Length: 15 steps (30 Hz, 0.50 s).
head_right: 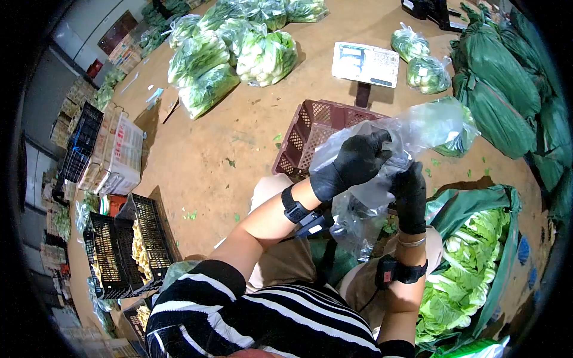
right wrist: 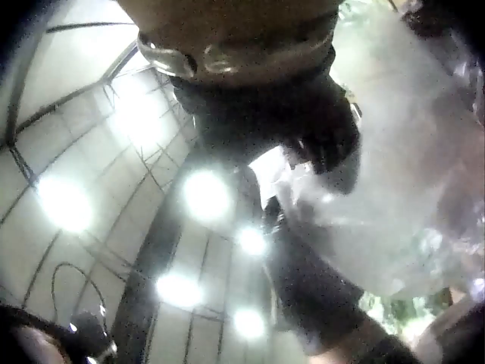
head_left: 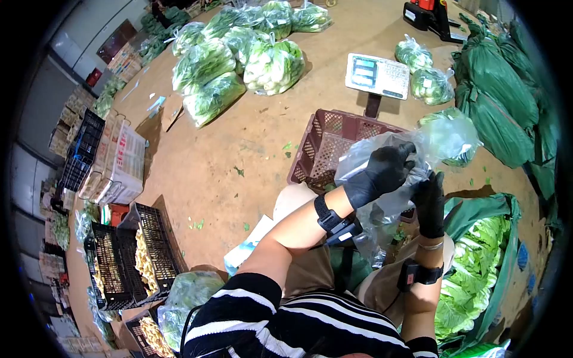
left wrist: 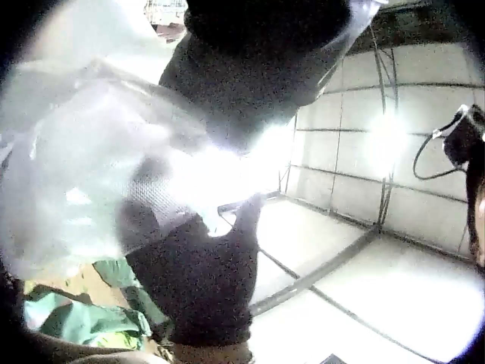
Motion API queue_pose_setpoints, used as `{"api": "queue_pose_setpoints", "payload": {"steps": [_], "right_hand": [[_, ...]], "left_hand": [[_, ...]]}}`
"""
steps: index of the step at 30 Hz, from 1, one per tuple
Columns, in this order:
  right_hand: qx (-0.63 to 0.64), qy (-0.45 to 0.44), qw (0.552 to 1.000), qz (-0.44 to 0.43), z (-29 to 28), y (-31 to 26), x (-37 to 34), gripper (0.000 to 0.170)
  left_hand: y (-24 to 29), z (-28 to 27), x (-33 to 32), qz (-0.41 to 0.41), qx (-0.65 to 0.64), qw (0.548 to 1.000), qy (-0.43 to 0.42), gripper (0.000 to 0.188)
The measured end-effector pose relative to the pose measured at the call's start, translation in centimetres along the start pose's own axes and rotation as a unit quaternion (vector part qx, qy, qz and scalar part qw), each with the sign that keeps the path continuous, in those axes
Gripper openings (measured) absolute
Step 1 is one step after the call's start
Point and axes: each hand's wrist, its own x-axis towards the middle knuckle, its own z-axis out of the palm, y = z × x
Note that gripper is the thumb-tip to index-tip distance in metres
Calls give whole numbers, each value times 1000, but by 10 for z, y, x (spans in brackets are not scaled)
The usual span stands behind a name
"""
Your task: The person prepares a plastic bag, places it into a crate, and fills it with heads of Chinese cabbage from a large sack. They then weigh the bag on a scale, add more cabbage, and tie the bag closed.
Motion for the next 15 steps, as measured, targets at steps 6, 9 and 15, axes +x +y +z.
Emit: {"api": "queue_pose_setpoints", "payload": {"steps": [6,9,15], "right_hand": [[-156,70,982,-86,19,-14,1,14],[-184,38,969,-159,10,-9,4,7],[-199,-50,975,-90,28,-10,-6,19]], "left_hand": [[-20,24,-6,245,19,969,24,55],[-23,12,0,31,-33,995,-84,62],[-37,10,8,-69,-290,949,-104,41]]}}
